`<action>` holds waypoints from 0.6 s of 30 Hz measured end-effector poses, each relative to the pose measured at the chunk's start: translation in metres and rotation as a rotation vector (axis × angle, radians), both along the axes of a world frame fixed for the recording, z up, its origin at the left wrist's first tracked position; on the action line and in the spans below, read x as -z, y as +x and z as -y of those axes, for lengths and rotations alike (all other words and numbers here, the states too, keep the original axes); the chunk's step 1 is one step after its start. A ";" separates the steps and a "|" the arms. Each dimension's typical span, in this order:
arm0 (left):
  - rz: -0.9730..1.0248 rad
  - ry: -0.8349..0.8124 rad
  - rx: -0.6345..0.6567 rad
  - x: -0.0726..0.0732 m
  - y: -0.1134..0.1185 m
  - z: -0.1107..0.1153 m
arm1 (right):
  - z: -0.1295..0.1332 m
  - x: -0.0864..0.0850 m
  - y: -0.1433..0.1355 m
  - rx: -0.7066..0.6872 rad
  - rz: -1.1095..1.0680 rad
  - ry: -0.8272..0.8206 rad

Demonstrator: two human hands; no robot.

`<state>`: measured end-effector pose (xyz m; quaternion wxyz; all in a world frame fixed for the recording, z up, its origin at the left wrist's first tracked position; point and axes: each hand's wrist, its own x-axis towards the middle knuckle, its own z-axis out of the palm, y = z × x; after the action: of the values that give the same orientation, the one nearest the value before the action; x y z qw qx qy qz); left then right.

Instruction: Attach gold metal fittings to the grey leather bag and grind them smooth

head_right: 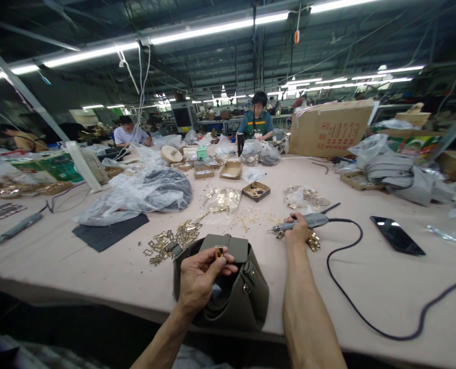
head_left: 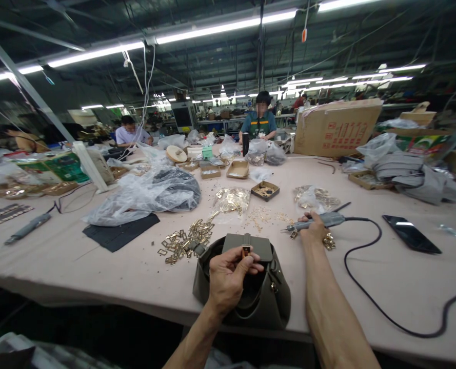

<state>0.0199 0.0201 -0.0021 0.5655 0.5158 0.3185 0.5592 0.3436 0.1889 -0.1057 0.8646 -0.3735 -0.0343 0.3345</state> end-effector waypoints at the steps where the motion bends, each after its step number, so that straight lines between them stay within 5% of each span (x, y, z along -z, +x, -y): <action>1: 0.003 -0.003 -0.001 0.000 0.000 0.000 | 0.000 0.000 0.000 -0.011 -0.003 0.002; 18: 0.000 -0.016 -0.012 -0.001 0.001 0.001 | 0.002 -0.004 -0.006 0.022 -0.034 -0.015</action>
<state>0.0207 0.0190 -0.0008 0.5664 0.5094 0.3260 0.5598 0.3372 0.1865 -0.1014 0.8657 -0.3747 -0.0128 0.3317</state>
